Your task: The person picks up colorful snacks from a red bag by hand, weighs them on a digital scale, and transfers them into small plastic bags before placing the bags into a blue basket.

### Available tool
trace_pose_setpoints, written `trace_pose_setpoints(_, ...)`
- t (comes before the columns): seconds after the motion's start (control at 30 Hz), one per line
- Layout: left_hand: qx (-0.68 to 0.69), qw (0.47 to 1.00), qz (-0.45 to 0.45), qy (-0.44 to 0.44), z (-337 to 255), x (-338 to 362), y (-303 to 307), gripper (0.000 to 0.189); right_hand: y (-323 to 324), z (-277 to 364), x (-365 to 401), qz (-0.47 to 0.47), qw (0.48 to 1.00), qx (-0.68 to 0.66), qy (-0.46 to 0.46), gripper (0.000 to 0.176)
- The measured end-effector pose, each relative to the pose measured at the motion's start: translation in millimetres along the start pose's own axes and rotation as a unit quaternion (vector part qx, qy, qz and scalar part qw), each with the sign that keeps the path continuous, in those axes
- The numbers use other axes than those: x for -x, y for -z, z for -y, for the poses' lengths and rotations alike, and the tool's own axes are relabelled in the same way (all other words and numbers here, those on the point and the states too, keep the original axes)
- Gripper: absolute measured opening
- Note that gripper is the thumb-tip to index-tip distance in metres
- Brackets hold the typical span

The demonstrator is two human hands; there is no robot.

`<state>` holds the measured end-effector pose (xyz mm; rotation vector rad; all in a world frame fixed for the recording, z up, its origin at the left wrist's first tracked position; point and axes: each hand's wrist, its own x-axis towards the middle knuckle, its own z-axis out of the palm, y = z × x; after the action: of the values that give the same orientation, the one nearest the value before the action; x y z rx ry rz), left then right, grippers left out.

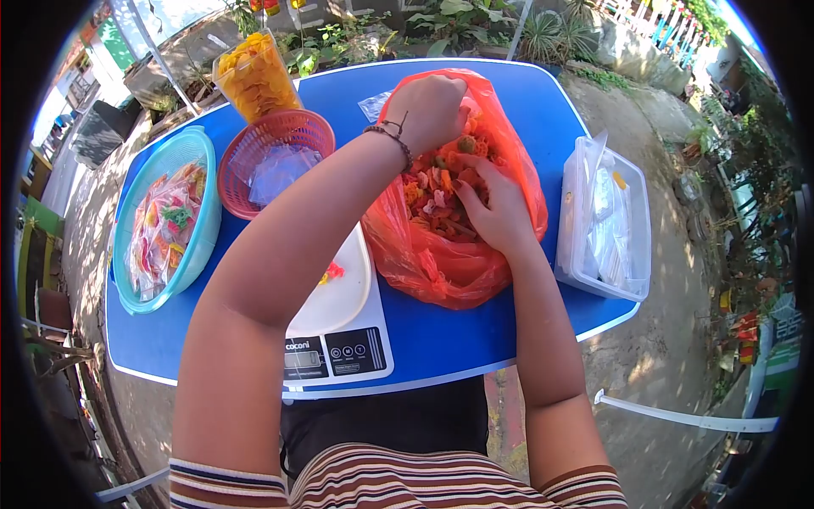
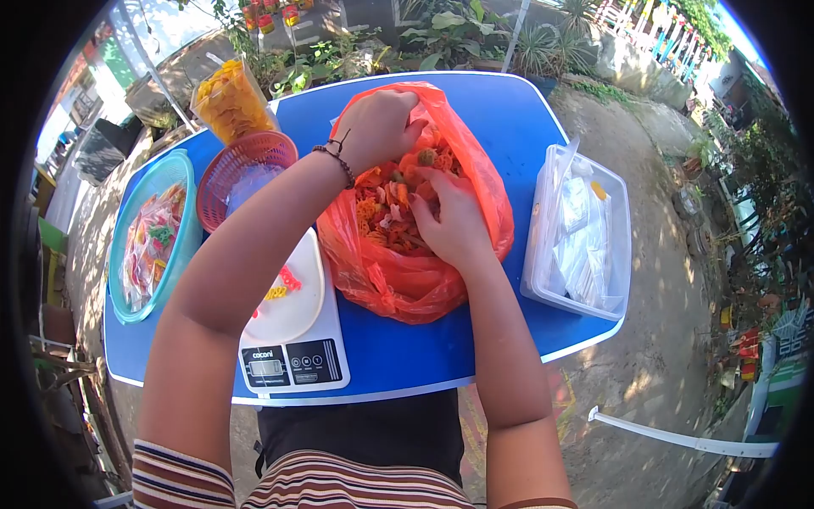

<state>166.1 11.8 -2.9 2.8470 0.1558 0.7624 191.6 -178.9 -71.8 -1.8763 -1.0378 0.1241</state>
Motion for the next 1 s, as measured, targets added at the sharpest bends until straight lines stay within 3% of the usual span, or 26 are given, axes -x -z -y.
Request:
trace_pose_setpoints(0.07,-0.038,0.999,0.001,-0.009,-9,2,13,0.028,2,13,6,-0.01,0.998,-0.057,-0.002,0.024)
trace_pose_setpoints(0.17,-0.036,0.998,0.019,-0.044,-2,2,9,0.034,9,0,4,-0.139,0.987,0.079,0.033,0.026)
trace_pose_setpoints(0.27,0.021,0.989,0.102,-0.109,3,14,-8,0.04,13,-10,1,-0.211,0.965,0.157,-0.006,0.028)
trace_pose_setpoints(0.37,-0.134,0.967,-0.023,-0.214,12,34,-43,0.045,20,-9,1,-0.205,0.962,0.174,-0.046,0.031)
trace_pose_setpoints(0.4,-0.144,0.975,0.072,-0.152,3,33,-37,0.038,19,-10,2,-0.211,0.96,0.181,-0.041,0.032)
trace_pose_setpoints(0.47,-0.12,0.977,0.088,-0.151,11,24,-38,0.032,18,-14,3,-0.22,0.955,0.198,-0.033,0.034)
trace_pose_setpoints(0.57,-0.108,0.974,0.157,-0.121,13,26,-23,0.024,18,-13,5,-0.187,0.959,0.209,-0.042,0.039)
trace_pose_setpoints(0.7,-0.215,0.937,0.272,-0.05,-14,28,30,0.02,9,-38,-4,-0.137,0.975,0.168,0.055,0.042)
trace_pose_setpoints(0.77,-0.229,0.931,0.284,-0.032,-11,27,35,0.021,-1,-49,-7,-0.119,0.969,0.201,0.085,0.043)
trace_pose_setpoints(0.8,-0.236,0.927,0.291,-0.021,-8,28,37,0.022,-2,-41,-7,-0.073,0.981,0.179,-0.026,0.046)
trace_pose_setpoints(0.9,-0.227,0.945,0.23,-0.039,5,35,29,0.027,-1,-25,-6,-0.001,0.994,-0.062,-0.092,0.049)
trace_pose_setpoints(1.0,-0.181,0.956,0.23,-0.02,16,38,16,0.033,-5,-48,-9,0.053,0.998,-0.019,-0.036,0.048)
